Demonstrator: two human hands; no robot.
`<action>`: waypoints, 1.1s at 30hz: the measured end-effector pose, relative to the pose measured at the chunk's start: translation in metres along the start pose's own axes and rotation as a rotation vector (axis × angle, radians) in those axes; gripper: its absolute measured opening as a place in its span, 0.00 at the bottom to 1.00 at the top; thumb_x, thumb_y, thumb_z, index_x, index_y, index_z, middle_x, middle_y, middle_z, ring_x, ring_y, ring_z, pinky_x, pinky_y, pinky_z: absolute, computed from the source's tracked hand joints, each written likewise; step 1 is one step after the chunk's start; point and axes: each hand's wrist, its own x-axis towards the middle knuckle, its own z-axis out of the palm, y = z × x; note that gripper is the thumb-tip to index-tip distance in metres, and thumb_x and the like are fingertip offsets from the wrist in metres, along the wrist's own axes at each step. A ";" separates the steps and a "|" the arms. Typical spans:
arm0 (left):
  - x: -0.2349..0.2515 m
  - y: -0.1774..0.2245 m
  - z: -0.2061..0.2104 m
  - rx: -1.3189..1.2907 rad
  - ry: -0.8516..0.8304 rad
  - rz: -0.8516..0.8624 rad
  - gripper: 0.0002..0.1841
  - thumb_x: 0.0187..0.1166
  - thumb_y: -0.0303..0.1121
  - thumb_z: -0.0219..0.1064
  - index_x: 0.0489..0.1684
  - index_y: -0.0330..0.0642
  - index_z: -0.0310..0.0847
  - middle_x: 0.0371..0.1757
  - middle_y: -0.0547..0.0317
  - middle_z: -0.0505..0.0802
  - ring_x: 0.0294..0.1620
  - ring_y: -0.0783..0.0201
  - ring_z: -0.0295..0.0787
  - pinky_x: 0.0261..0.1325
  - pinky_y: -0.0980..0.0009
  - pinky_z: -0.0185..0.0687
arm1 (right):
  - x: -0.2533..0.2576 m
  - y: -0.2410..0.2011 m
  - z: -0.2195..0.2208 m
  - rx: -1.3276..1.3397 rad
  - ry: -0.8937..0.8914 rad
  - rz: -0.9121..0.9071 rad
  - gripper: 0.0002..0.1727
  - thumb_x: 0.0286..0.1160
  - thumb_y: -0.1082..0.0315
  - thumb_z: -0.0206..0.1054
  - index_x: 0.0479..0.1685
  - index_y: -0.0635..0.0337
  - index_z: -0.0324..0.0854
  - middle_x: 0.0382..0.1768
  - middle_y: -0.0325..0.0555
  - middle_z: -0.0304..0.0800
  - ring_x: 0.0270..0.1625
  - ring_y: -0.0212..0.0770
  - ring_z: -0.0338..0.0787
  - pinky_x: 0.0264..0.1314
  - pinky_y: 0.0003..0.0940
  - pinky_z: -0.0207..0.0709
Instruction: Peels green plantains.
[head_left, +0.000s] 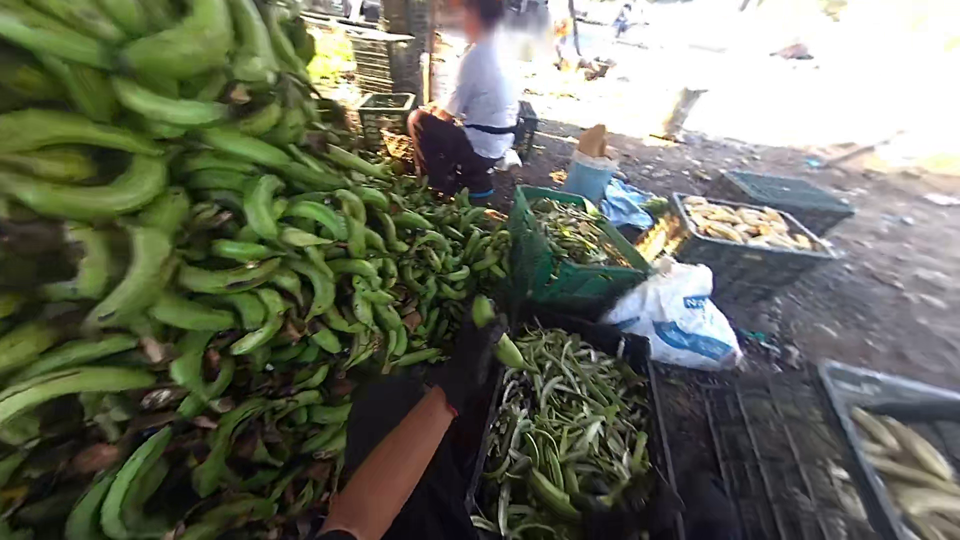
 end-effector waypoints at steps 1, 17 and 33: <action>-0.007 -0.003 0.004 -0.003 0.018 -0.032 0.31 0.80 0.31 0.68 0.81 0.32 0.60 0.57 0.40 0.87 0.50 0.56 0.90 0.51 0.60 0.91 | 0.004 0.006 -0.004 -0.075 0.125 0.016 0.27 0.77 0.64 0.68 0.70 0.72 0.72 0.45 0.48 0.89 0.37 0.33 0.87 0.37 0.34 0.85; -0.067 -0.064 0.042 0.273 -0.217 0.245 0.25 0.62 0.21 0.77 0.61 0.32 0.77 0.53 0.56 0.92 0.54 0.68 0.90 0.59 0.69 0.88 | 0.019 -0.016 0.048 0.205 -0.198 0.096 0.32 0.91 0.46 0.42 0.66 0.67 0.76 0.19 0.36 0.83 0.16 0.32 0.81 0.19 0.32 0.82; -0.086 -0.107 0.056 0.423 -0.505 0.256 0.20 0.63 0.25 0.76 0.53 0.26 0.83 0.55 0.48 0.93 0.61 0.65 0.89 0.69 0.67 0.83 | 0.010 0.027 0.040 0.092 -0.065 0.355 0.36 0.94 0.44 0.32 0.58 0.67 0.78 0.19 0.38 0.80 0.17 0.35 0.79 0.22 0.35 0.80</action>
